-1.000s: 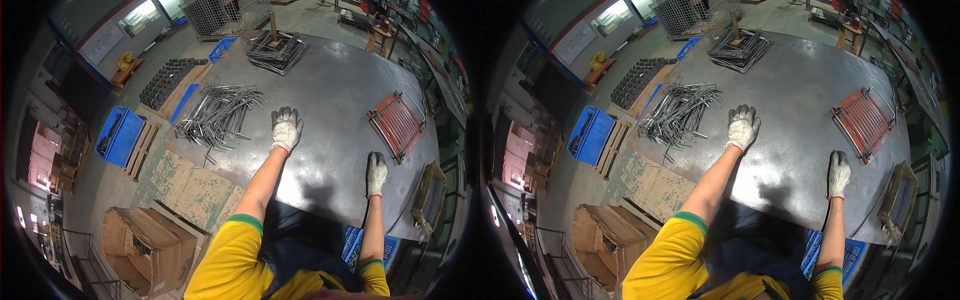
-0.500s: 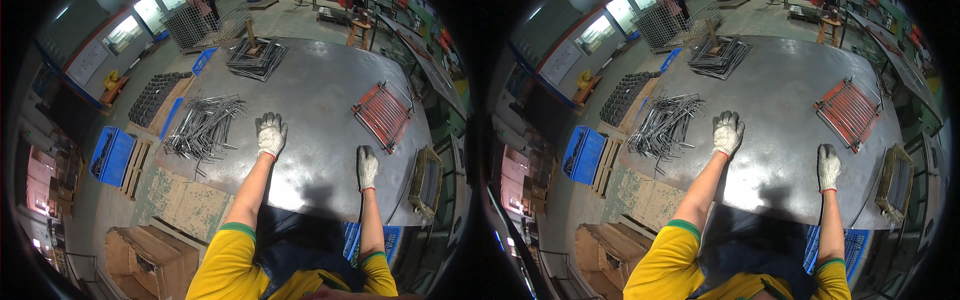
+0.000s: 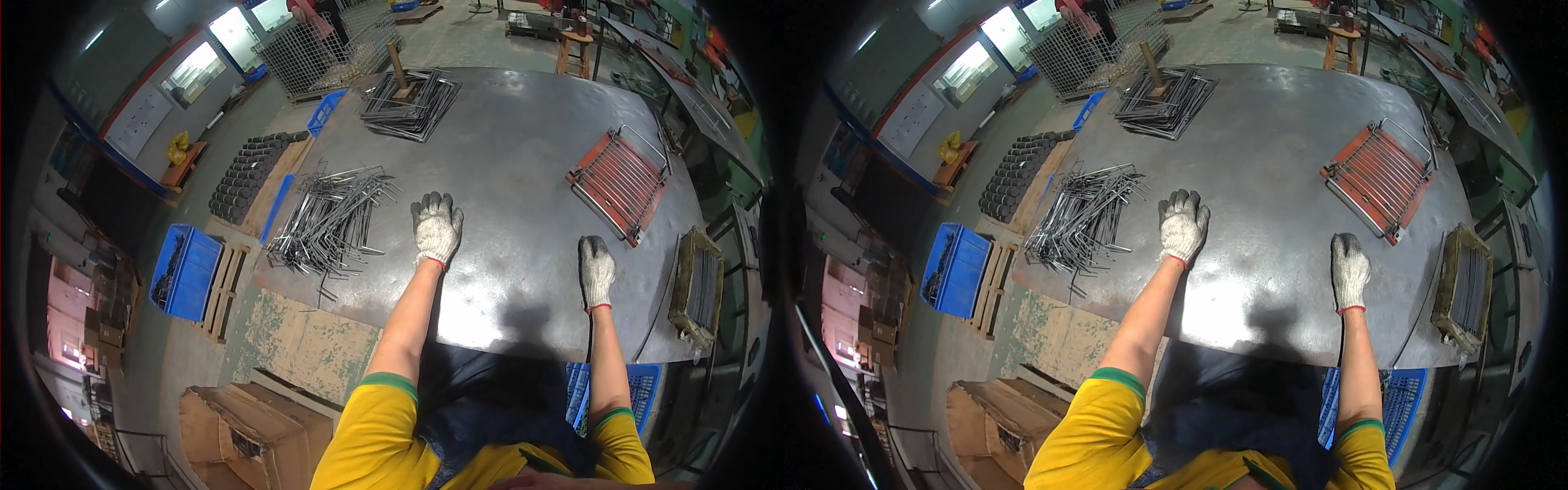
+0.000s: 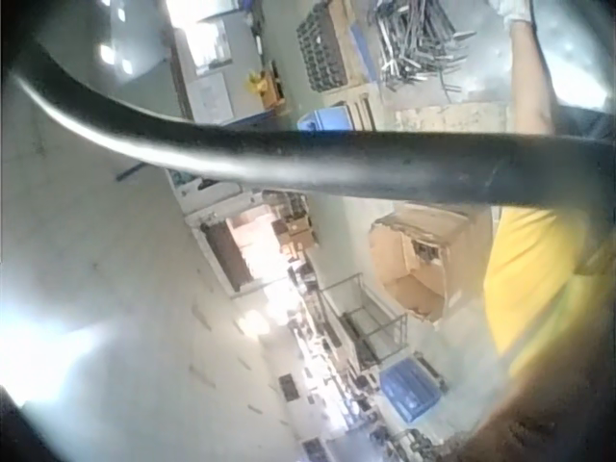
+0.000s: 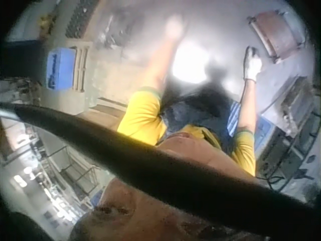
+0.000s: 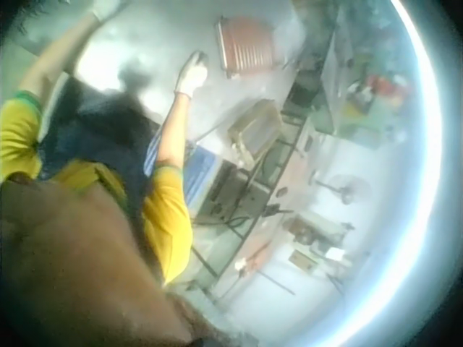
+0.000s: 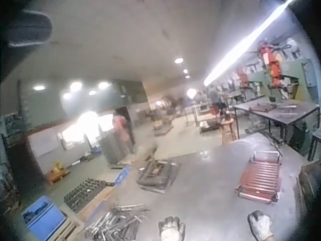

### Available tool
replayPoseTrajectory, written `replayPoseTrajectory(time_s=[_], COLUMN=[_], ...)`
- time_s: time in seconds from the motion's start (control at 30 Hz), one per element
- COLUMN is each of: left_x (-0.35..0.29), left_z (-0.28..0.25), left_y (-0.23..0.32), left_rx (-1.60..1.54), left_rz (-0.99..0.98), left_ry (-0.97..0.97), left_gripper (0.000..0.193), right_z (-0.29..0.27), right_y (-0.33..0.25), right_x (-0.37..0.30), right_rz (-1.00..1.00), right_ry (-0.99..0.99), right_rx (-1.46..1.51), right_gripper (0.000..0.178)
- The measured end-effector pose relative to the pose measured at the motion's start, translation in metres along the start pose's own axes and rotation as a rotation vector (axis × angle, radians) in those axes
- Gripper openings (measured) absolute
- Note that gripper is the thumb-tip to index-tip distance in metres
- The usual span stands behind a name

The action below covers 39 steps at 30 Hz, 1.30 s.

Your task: The person assembles metal frames by inserting metal rods into slots on an orange jig. They repeatedly pick up rods from a pile, place them into the jig, and adjust them to fit. The person works at a metal table in a workshop environment.

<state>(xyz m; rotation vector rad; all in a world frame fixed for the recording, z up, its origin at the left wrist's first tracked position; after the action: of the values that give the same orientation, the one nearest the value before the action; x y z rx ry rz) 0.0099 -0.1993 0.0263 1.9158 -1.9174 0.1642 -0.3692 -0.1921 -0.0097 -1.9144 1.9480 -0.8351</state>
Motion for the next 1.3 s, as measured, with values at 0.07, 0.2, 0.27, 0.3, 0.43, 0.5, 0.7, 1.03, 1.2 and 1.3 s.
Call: replayPoseTrajectory(time_s=[0.07, 0.2, 0.27, 0.3, 0.43, 0.5, 0.7, 1.03, 1.2, 1.3], left_x=[0.000, 0.001, 0.001, 0.001, 0.001, 0.001, 0.000, 0.000, 0.000, 0.000], left_z=[-0.001, -0.002, -0.003, -0.004, -0.004, -0.004, -0.002, -0.003, -0.003, -0.002], left_y=[0.002, 0.001, 0.003, 0.003, 0.004, 0.004, 0.002, 0.002, 0.003, 0.002], left_rx=[0.003, 0.000, -0.001, -0.003, 0.006, 0.014, 0.020, -0.005, 0.016, 0.012], left_rz=[0.001, -0.002, -0.004, -0.005, -0.003, -0.005, 0.003, 0.001, 0.007, -0.004], left_ry=[-0.010, -0.028, -0.025, -0.024, -0.038, -0.038, -0.006, -0.013, -0.015, -0.032], left_gripper=[0.033, 0.032, 0.032, 0.032, 0.033, 0.033, 0.033, 0.032, 0.034, 0.036], right_z=[-0.004, -0.009, -0.008, -0.007, -0.007, -0.007, -0.004, -0.007, -0.006, -0.007], right_y=[-0.004, -0.013, -0.011, -0.009, -0.008, -0.010, -0.007, -0.010, -0.007, -0.009], right_x=[-0.002, -0.005, -0.004, -0.004, -0.004, -0.004, -0.002, -0.003, -0.002, -0.004], right_rz=[-0.024, -0.026, -0.033, -0.036, -0.047, -0.048, -0.069, -0.043, -0.024, -0.006], right_ry=[0.032, 0.029, 0.030, 0.031, 0.041, 0.040, 0.035, 0.028, 0.025, 0.022], right_rx=[0.006, 0.008, 0.002, -0.002, 0.002, 0.000, -0.012, -0.003, -0.019, -0.009], right_gripper=[0.032, 0.029, 0.029, 0.029, 0.029, 0.029, 0.028, 0.028, 0.028, 0.029])
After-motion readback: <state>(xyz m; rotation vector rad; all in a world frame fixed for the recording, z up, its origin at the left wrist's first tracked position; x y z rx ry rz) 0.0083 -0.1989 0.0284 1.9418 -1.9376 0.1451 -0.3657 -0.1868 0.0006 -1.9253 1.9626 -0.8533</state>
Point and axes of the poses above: each hand's wrist, its own x-axis towards the middle knuckle, its own z-axis out of the palm, y = z × x, the point moved 10 cm from there along x, towards the middle knuckle, and after that the axes turned 10 degrees about -y, right-handed, at the moved point
